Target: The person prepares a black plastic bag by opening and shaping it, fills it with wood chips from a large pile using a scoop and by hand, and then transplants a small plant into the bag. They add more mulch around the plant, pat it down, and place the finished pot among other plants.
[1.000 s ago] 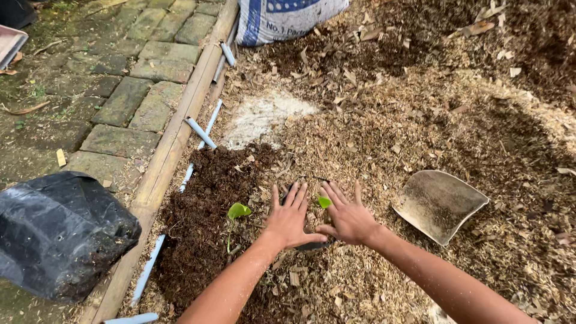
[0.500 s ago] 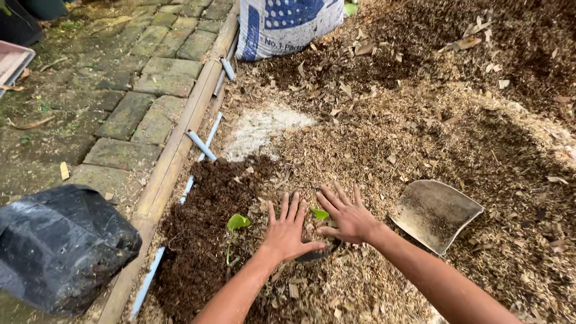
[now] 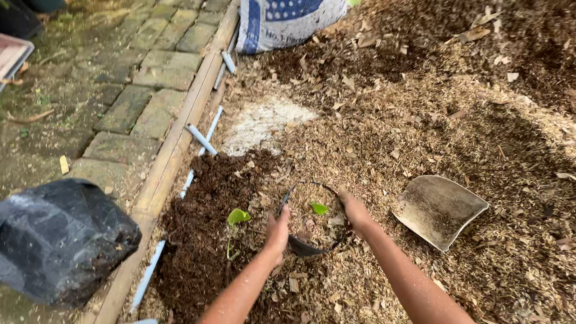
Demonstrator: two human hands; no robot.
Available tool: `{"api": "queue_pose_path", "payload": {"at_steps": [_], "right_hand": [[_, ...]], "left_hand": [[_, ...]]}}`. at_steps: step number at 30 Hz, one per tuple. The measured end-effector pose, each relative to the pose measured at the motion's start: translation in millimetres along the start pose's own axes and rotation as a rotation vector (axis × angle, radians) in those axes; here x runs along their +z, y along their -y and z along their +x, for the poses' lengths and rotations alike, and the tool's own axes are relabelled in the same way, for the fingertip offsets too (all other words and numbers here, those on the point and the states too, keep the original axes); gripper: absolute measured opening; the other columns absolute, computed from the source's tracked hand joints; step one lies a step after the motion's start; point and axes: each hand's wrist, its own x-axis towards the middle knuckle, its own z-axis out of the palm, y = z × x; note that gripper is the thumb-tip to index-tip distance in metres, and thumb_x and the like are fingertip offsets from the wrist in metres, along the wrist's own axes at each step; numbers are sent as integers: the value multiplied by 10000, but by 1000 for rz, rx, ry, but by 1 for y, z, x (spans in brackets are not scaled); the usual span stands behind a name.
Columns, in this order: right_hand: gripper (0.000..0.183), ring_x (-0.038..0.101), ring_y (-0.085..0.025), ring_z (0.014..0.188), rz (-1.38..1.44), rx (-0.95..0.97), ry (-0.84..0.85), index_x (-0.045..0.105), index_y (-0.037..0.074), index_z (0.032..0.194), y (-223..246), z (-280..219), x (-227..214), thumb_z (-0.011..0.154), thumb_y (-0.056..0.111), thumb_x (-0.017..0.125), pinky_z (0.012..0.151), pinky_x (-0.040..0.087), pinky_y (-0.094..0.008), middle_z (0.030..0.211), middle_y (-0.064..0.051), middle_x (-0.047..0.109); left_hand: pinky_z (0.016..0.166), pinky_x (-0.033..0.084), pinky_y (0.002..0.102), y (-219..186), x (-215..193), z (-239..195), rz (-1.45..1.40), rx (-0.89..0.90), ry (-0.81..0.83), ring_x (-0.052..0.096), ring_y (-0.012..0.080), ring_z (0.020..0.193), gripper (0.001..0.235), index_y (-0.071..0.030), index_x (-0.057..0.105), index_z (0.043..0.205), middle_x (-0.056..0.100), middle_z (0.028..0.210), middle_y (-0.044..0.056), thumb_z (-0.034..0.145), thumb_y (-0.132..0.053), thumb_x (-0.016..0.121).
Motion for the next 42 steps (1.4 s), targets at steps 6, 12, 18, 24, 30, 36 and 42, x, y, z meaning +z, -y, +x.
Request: {"api": "queue_pose_path", "payload": {"at_steps": [6, 12, 18, 24, 30, 36, 42], "right_hand": [[701, 470, -371, 1428, -259, -77, 146, 308, 52, 1571, 8, -22, 8, 1042, 510, 278, 1195, 367, -569, 1577, -176, 475], [567, 612, -234, 1225, -339, -181, 100, 388, 73, 1527, -32, 23, -5, 975, 186, 442, 1018, 580, -419, 1565, -81, 257], [477, 324, -148, 616, -515, -41, -91, 623, -12, 1214, -15, 17, -5, 1113, 353, 332, 600, 366, -334, 773, -32, 468], [568, 476, -113, 634, -651, -49, -8, 620, -48, 1231, -9, -5, -2, 1106, 432, 344, 687, 497, -323, 851, -74, 574], [675, 456, -135, 1208, -589, -300, 127, 323, -52, 1545, -35, 15, -23, 1116, 468, 327, 994, 411, -360, 1537, -228, 429], [607, 494, -152, 1088, -383, -146, 11, 457, 124, 1509, -25, -4, -36, 1127, 511, 188, 749, 560, -486, 1348, -1, 478], [69, 619, -214, 780, -1315, -726, -68, 613, 57, 888, -153, -97, -20, 889, 22, 554, 740, 583, -384, 868, -97, 629]], "left_hand": [[1088, 507, 598, -26, 0, -13, -305, -137, 229, 583, 492, 1288, 804, -232, 127, 1629, 134, 1699, 154, 969, -650, 312], [1064, 471, 490, 5, 14, 20, -103, -50, 46, 608, 226, 1082, 576, -171, 438, 1534, 585, 1303, 155, 1078, -500, 313], [1042, 509, 546, -5, 11, 27, -66, -36, 27, 608, 262, 1049, 508, -109, 417, 1506, 559, 1128, 137, 1114, -392, 265], [913, 552, 688, -26, -4, 8, -62, -132, 140, 631, 234, 950, 598, -229, 116, 1630, 476, 1279, 2, 1093, -429, 285], [892, 637, 547, -9, -14, -11, -218, -242, 205, 749, 337, 835, 735, -135, 53, 1600, 659, 1232, 321, 1081, -515, 409], [849, 654, 593, -1, -1, 20, -274, -240, 177, 756, 348, 864, 598, -111, 261, 1568, 605, 1001, 202, 1088, -465, 281], [841, 637, 613, -10, -14, 25, -392, -258, 148, 735, 433, 981, 625, -82, 182, 1555, 592, 1264, 422, 1078, -475, 273]]}}
